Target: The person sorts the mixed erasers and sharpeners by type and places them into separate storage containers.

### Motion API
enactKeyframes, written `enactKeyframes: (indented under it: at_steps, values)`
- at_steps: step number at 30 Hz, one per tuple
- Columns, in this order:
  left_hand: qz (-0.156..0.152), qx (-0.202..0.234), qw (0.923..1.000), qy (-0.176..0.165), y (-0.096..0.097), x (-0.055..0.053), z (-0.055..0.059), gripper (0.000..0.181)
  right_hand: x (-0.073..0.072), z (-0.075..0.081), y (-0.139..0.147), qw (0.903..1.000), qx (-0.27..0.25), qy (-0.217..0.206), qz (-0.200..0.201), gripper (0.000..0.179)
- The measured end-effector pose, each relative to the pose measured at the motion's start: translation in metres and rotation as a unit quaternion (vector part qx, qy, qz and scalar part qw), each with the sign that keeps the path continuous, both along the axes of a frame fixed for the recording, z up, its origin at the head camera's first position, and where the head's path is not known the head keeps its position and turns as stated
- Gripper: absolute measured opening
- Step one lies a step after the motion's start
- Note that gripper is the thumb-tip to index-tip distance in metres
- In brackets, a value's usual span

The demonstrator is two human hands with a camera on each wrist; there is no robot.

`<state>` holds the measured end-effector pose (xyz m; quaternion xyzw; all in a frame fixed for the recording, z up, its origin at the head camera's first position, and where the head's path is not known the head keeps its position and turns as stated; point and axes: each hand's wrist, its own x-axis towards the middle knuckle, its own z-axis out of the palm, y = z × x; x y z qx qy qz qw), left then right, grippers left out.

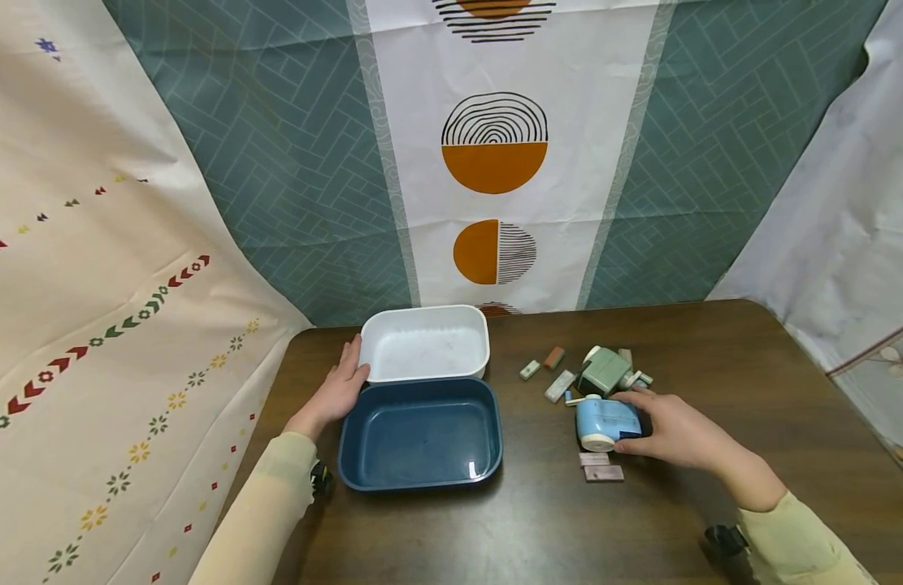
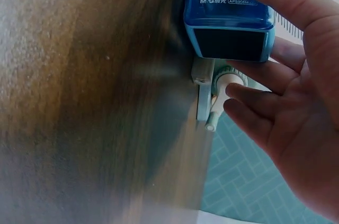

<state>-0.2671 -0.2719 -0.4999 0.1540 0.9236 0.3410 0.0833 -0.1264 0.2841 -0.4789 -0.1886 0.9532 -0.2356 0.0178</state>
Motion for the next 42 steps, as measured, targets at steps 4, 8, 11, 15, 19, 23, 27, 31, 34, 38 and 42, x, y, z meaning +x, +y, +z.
enactKeyframes:
  at_steps: [4,8,11,15,19,23,27,31,34,38,42]
  values:
    - [0.0,-0.009,0.9999,0.007,0.001,0.001,0.001,0.066,0.0,-0.001,-0.001,0.9999,-0.002,0.012,-0.003,0.072]
    - [0.0,-0.014,0.9998,0.012,0.002,0.0,0.002,0.066,0.0,-0.001,-0.002,0.9998,-0.003,0.019,-0.006,0.071]
    - [0.002,-0.021,0.9997,0.016,0.002,0.0,0.001,0.066,0.001,-0.001,-0.004,0.9998,-0.001,0.018,-0.009,0.071]
    - [0.003,-0.027,0.9994,0.021,0.002,0.0,0.0,0.065,0.003,-0.001,-0.005,0.9998,-0.001,0.019,-0.01,0.073]
    - [0.004,-0.023,0.9995,0.023,0.0,0.0,-0.001,0.065,0.005,-0.002,-0.005,0.9995,-0.006,0.027,-0.015,0.074]
    - [0.001,-0.022,0.9992,0.033,0.001,0.001,-0.001,0.066,0.007,-0.001,-0.006,0.999,-0.025,0.03,-0.02,0.072]
    - [-0.001,-0.024,0.999,0.037,0.002,0.001,0.0,0.066,0.011,0.003,-0.008,0.998,-0.052,0.024,-0.027,0.074]
    - [0.002,-0.031,0.999,0.031,0.001,0.001,0.001,0.066,0.015,0.01,-0.014,0.9962,-0.079,0.017,-0.034,0.076]
    - [0.0,-0.028,0.999,0.036,0.0,0.0,-0.002,0.066,0.015,0.016,-0.021,0.9941,-0.098,0.019,-0.044,0.074]
    - [-0.008,-0.019,0.9989,0.042,-0.001,-0.001,-0.005,0.067,0.014,0.024,-0.031,0.9902,-0.117,0.029,-0.071,0.073]
    - [-0.01,-0.022,0.9988,0.042,0.0,-0.001,-0.004,0.067,0.01,0.031,-0.043,0.9862,-0.129,0.033,-0.098,0.075]
